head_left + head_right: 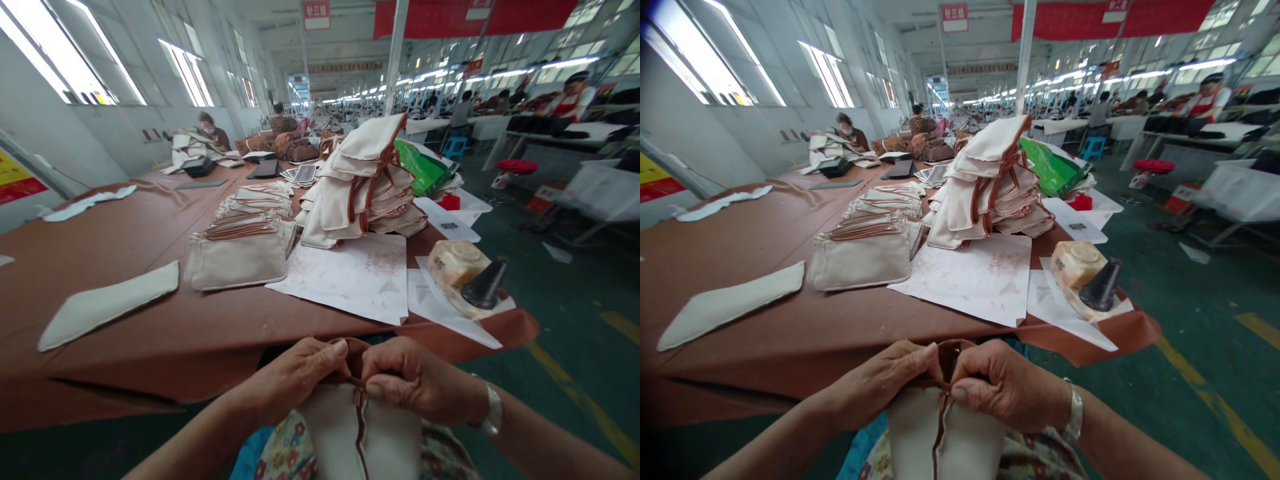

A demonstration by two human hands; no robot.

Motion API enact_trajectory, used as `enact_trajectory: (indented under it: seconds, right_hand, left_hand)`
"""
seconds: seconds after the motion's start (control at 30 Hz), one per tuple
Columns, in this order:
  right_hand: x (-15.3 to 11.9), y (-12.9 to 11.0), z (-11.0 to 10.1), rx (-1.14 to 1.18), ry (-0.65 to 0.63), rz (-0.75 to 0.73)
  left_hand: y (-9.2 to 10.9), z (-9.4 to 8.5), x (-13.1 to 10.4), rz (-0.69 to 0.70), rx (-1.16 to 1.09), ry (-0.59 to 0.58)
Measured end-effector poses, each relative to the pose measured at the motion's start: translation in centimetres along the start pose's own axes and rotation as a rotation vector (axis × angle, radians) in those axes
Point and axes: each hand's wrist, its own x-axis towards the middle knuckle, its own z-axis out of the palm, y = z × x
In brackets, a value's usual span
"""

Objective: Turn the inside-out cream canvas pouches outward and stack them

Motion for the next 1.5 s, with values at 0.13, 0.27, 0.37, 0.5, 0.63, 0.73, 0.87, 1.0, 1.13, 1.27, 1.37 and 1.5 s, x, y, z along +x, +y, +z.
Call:
enact_trajectory:
  seconds: [0.13,0.27,0.37,0.5,0.63,0.73,0.87,1.0,1.13,1.27,1.37,1.5]
  right_hand:
    - [-0.1,0.5,-0.3,0.018,-0.037,0.043]
    - [-0.1,0.9,-0.3,0.080,-0.047,0.036]
    - [0.0,1.3,-0.2,0.099,-0.059,0.028]
    - [0.2,1.7,-0.1,0.134,-0.072,0.039]
    - [0.2,2.0,-0.2,0.160,-0.046,0.075]
    - [0.2,2.1,-0.2,0.172,-0.044,0.116]
    - [0.2,1.6,-0.2,0.137,-0.032,0.079]
    - [0.2,1.2,0.2,0.074,-0.020,0.022]
    - [0.4,2.2,0.3,0.109,-0.017,-0.008]
    - [0.1,2.4,-1.0,-0.038,0.142,-0.018]
    - [-0.8,0.4,-1.6,-0.234,0.394,0.004]
    - [-1.0,-2.3,0.3,-0.202,0.230,0.067]
  left_hand:
    - [-0.5,0.5,0.4,-0.054,-0.186,-0.100]
    - [-1.1,0.5,0.6,-0.015,-0.181,-0.074]
    - [-1.0,0.6,0.5,-0.006,-0.077,-0.075]
    - [-0.7,0.9,0.0,0.016,0.120,-0.007]
    - [-0.5,0.4,-0.4,0.000,0.181,-0.003]
    - [-0.4,0.0,-0.5,-0.004,0.102,-0.069]
    - [-0.2,0.4,0.0,0.048,-0.011,-0.070]
    - [-0.6,1.5,0.6,0.029,-0.017,-0.064]
    - [-2.0,2.2,0.8,0.084,-0.132,-0.037]
    - [-2.6,2.1,0.4,0.119,-0.166,0.157]
    - [-1.9,2.1,-0.1,0.224,-0.022,0.343]
    - [-0.5,3.2,-0.1,0.543,0.319,0.531]
